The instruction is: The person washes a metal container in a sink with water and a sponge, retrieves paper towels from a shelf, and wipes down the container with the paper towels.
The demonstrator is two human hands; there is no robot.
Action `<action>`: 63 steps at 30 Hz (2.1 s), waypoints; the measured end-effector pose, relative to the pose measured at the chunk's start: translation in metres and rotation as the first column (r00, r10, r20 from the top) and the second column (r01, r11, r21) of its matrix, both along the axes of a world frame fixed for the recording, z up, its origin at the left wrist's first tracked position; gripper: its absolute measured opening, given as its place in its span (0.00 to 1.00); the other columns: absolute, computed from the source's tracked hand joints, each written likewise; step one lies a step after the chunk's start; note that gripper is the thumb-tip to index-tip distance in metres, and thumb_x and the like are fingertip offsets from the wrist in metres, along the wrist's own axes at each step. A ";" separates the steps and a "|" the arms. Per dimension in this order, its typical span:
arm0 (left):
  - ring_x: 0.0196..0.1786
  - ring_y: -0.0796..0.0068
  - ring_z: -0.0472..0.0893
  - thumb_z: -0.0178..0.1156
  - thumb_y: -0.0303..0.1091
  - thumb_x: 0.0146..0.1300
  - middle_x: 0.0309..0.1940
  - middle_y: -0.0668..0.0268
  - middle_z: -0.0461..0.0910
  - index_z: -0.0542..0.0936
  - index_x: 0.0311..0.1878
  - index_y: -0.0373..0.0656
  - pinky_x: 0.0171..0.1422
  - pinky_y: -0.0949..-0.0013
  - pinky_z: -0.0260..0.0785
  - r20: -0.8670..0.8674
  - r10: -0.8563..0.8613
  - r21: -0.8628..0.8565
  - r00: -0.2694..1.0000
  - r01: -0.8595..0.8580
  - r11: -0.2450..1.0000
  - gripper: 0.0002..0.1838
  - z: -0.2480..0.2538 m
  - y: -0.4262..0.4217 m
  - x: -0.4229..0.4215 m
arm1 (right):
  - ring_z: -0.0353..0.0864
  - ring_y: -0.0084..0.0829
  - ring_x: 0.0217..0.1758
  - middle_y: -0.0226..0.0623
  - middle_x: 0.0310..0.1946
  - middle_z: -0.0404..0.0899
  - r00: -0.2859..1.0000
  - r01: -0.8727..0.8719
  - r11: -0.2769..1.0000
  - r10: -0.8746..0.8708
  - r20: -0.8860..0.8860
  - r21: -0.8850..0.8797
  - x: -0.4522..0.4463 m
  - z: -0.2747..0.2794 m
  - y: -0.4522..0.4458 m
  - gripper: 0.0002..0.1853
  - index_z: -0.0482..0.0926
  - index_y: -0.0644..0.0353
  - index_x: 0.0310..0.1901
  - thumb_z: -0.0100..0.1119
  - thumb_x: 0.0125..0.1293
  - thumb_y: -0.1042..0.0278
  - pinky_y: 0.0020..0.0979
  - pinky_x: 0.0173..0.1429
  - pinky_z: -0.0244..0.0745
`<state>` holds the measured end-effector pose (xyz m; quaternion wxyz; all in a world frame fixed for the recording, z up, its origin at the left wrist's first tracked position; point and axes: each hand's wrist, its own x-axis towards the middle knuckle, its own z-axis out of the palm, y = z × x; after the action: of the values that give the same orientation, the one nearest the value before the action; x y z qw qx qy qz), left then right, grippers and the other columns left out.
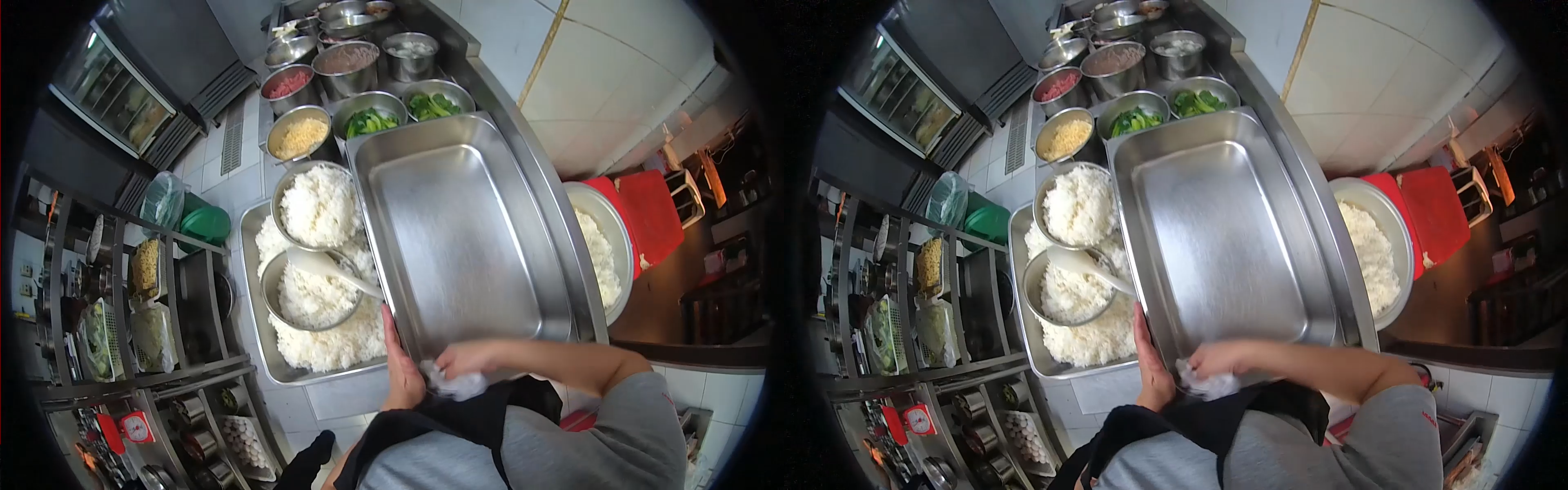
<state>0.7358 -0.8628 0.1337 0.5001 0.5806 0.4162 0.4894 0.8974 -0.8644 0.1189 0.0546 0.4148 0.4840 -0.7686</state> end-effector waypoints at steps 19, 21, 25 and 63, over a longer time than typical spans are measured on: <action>0.72 0.40 0.42 0.39 0.13 0.44 0.69 0.37 0.40 0.46 0.68 0.29 0.74 0.54 0.37 -0.410 -0.026 0.112 0.912 0.078 0.991 0.41 -0.009 0.004 -0.005 | 0.78 0.37 0.45 0.45 0.41 0.78 0.796 0.606 0.780 -0.596 -0.108 0.158 0.017 -0.046 0.221 0.14 0.75 0.63 0.44 0.45 0.65 0.64 0.38 0.50 0.71; 0.72 0.40 0.42 0.39 0.13 0.44 0.69 0.37 0.39 0.46 0.68 0.29 0.74 0.54 0.37 -0.412 -0.024 0.102 0.911 0.072 0.992 0.41 -0.009 0.002 -0.006 | 0.79 0.33 0.43 0.40 0.41 0.79 0.468 0.839 0.490 -0.872 -0.148 -0.235 0.058 -0.056 0.253 0.13 0.75 0.60 0.46 0.45 0.65 0.67 0.38 0.46 0.74; 0.72 0.40 0.42 0.39 0.13 0.44 0.69 0.37 0.39 0.46 0.69 0.31 0.74 0.54 0.39 -0.411 -0.033 0.089 0.911 0.076 0.993 0.41 -0.009 0.003 -0.005 | 0.78 0.33 0.47 0.38 0.43 0.78 -0.124 0.979 -0.075 -0.957 -0.262 -0.190 0.107 -0.047 0.352 0.14 0.72 0.59 0.49 0.45 0.62 0.69 0.37 0.49 0.73; 0.72 0.44 0.44 0.41 0.11 0.47 0.70 0.42 0.38 0.49 0.68 0.32 0.73 0.59 0.43 -0.422 -0.004 0.111 0.907 0.056 0.992 0.39 -0.003 -0.005 -0.004 | 0.31 0.34 0.76 0.35 0.72 0.40 0.829 -0.559 0.298 0.195 0.524 0.774 0.043 -0.041 0.025 0.28 0.51 0.47 0.69 0.38 0.70 0.54 0.57 0.69 0.38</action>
<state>0.7318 -0.8680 0.1306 0.3704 0.7077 0.4749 0.3693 0.9402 -0.8396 0.0777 0.0834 0.3698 0.8879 -0.2605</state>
